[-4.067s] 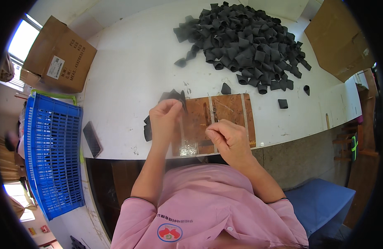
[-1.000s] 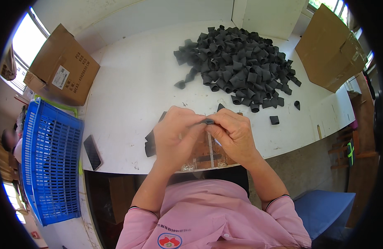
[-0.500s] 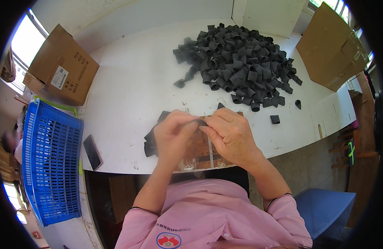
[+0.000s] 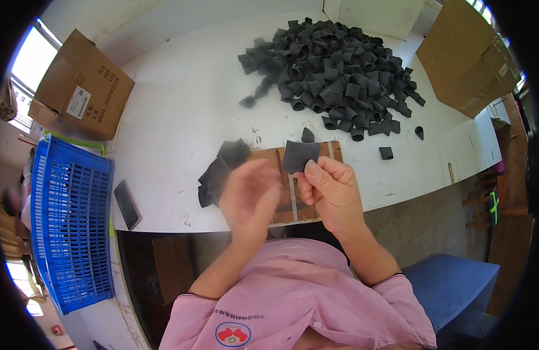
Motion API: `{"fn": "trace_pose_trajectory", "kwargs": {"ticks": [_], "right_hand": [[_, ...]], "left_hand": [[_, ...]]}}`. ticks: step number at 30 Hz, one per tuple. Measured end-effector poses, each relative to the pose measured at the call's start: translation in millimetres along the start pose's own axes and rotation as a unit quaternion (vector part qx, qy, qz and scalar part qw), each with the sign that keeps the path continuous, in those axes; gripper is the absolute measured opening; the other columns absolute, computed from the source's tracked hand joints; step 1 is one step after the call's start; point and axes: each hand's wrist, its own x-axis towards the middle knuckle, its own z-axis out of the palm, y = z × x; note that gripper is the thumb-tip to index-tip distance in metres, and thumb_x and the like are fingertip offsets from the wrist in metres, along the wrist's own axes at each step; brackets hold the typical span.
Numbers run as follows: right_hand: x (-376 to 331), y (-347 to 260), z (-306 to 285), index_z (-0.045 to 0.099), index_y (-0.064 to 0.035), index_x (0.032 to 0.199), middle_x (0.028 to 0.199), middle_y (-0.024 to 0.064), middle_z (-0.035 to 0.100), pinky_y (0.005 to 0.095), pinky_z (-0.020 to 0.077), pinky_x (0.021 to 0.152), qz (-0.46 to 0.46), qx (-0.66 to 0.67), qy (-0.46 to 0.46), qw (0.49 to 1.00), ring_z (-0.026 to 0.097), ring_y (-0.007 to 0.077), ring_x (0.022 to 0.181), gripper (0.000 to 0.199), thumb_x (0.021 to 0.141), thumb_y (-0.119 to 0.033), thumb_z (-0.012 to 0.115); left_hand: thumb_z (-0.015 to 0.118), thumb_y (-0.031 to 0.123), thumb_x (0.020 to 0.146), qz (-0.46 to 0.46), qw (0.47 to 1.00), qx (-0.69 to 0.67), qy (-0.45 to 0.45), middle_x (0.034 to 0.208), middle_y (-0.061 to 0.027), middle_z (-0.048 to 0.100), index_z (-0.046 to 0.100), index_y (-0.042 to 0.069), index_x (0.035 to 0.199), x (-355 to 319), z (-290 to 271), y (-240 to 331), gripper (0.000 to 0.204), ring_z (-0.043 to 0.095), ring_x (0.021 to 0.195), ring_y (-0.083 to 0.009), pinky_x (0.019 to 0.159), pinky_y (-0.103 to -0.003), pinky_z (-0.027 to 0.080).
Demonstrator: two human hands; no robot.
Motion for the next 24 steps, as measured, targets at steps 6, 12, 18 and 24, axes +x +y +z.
{"fn": "trace_pose_trajectory", "kwargs": {"ticks": [6, 12, 18, 24], "right_hand": [[-11, 31, -8, 0.059, -0.0029, 0.078, 0.061, 0.0000, 0.051, 0.0197, 0.0352, 0.047, 0.105, 0.118, -0.016, 0.987, 0.044, 0.0070, 0.051, 0.022, 0.085, -0.023, 0.054], [-20, 37, -11, 0.057, -0.0005, 0.079, 0.065, 0.0069, 0.052, 0.0251, 0.0402, 0.047, -0.326, -0.449, 0.091, 0.827, 0.051, 0.0148, 0.054, 0.012, 0.072, -0.008, 0.064], [-14, 35, -13, 0.055, -0.0006, 0.076, 0.074, 0.0074, 0.052, 0.0267, 0.0415, 0.045, -0.256, -0.373, 0.018, 0.892, 0.053, 0.0196, 0.058, 0.017, 0.064, 0.001, 0.066], [4, 46, -19, 0.051, -0.0021, 0.069, 0.065, 0.0054, 0.044, 0.0288, 0.0397, 0.043, -0.457, -0.629, 0.036, 0.628, 0.048, 0.0197, 0.056, 0.014, 0.060, 0.001, 0.060]], "left_hand": [[0.055, 0.000, 0.081, -0.020, 0.999, 0.030, 0.016, 0.088, -0.0067, 0.058, 0.054, -0.003, 0.087, -15, 7, -19, 0.006, 0.055, 0.073, -0.0078, 0.066, -0.019, 0.044], [0.058, 0.000, 0.079, -0.089, 0.993, 0.072, -0.008, 0.080, -0.0031, 0.058, 0.055, -0.002, 0.085, -15, 0, -21, 0.007, 0.053, 0.066, -0.0052, 0.056, -0.017, 0.042], [0.059, -0.002, 0.077, -0.126, 0.990, 0.046, -0.032, 0.070, 0.0007, 0.055, 0.055, -0.001, 0.078, -19, -3, -17, 0.005, 0.048, 0.060, -0.0033, 0.054, -0.016, 0.039], [0.056, -0.003, 0.072, -0.093, 0.961, 0.255, -0.054, 0.060, 0.0011, 0.052, 0.053, 0.001, 0.070, -24, -2, -28, 0.005, 0.047, 0.055, -0.0026, 0.049, -0.016, 0.036]]}}
